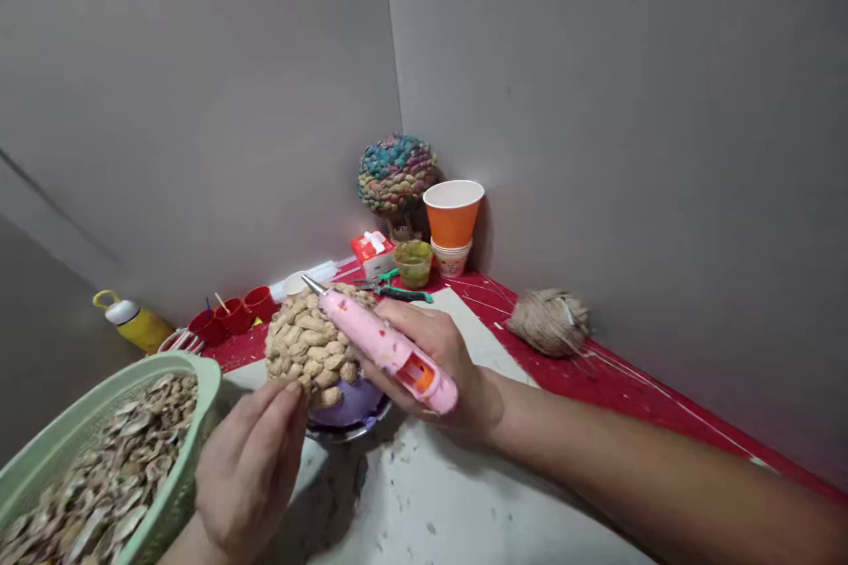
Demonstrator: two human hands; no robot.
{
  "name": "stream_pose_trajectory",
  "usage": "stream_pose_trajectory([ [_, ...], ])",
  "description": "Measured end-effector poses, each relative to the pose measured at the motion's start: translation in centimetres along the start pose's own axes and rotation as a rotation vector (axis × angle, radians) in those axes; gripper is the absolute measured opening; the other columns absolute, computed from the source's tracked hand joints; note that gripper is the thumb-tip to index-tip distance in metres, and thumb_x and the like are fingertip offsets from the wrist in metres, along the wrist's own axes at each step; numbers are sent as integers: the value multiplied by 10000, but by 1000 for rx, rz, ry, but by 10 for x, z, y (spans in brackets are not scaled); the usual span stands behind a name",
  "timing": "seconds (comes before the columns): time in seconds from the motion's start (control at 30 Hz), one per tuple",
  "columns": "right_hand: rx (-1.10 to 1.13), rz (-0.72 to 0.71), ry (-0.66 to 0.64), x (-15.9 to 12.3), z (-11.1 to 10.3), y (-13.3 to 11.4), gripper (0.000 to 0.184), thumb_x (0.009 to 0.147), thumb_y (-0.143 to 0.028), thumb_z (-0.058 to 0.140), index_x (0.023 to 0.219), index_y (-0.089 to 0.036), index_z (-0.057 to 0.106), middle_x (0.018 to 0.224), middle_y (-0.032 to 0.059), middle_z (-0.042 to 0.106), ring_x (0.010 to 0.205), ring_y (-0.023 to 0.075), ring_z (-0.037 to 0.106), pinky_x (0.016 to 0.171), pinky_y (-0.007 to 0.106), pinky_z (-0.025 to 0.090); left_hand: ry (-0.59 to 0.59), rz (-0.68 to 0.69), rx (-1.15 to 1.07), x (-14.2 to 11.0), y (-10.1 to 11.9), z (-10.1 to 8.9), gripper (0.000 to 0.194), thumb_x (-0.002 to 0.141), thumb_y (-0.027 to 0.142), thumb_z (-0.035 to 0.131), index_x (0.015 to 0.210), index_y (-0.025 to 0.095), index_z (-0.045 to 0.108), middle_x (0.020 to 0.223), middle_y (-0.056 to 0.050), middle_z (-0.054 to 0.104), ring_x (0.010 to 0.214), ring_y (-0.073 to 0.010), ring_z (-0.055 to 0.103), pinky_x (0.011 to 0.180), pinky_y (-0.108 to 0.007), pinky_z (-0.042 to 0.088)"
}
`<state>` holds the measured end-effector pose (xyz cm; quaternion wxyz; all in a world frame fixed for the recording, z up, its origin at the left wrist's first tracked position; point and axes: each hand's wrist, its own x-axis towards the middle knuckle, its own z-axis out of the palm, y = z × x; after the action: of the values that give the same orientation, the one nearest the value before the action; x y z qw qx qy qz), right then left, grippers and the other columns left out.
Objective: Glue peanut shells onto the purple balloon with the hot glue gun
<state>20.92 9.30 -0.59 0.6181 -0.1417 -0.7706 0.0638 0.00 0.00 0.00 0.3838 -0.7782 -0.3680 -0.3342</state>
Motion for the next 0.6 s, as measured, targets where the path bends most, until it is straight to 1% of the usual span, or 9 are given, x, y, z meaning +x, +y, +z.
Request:
stream_pose_trajectory([
  [0.07,-15,13,-7,0,1,-1,130,861,-217,578,784,-199,475,676,-17,486,575,131,464,538,261,384,-15,33,0,-1,0,5,206,799,42,709,998,49,656,854,-163,741,708,-193,717,664,-262,563],
  [0.13,-21,21,-10,0,2,-1,133,859,-216,579,780,-206,472,671,-24,473,571,132,452,534,261,377,-26,30,-20,-3,1,8,232,785,28,715,1010,57,662,869,-156,739,728,-193,716,678,-267,565],
  [0.3,0,32,-9,-1,2,-1,118,850,-201,570,775,-208,479,668,-24,465,571,133,448,530,261,376,-38,-85,-120,-4,5,7,290,765,-12,710,1034,88,667,951,-130,724,824,-171,699,784,-260,554],
  [0.47,-3,38,-23,-2,2,0,106,826,-192,579,779,-203,485,660,-25,457,561,135,429,529,272,357,-34,-213,-211,2,9,6,243,791,7,688,1006,113,649,936,-88,708,867,-153,683,834,-238,539],
  [0.6,16,37,-13,-2,2,1,159,803,-182,577,742,-219,435,649,-38,422,549,127,391,520,271,327,-47,-273,-263,5,12,1,242,799,17,685,1011,126,645,932,-68,701,881,-143,677,858,-228,527],
])
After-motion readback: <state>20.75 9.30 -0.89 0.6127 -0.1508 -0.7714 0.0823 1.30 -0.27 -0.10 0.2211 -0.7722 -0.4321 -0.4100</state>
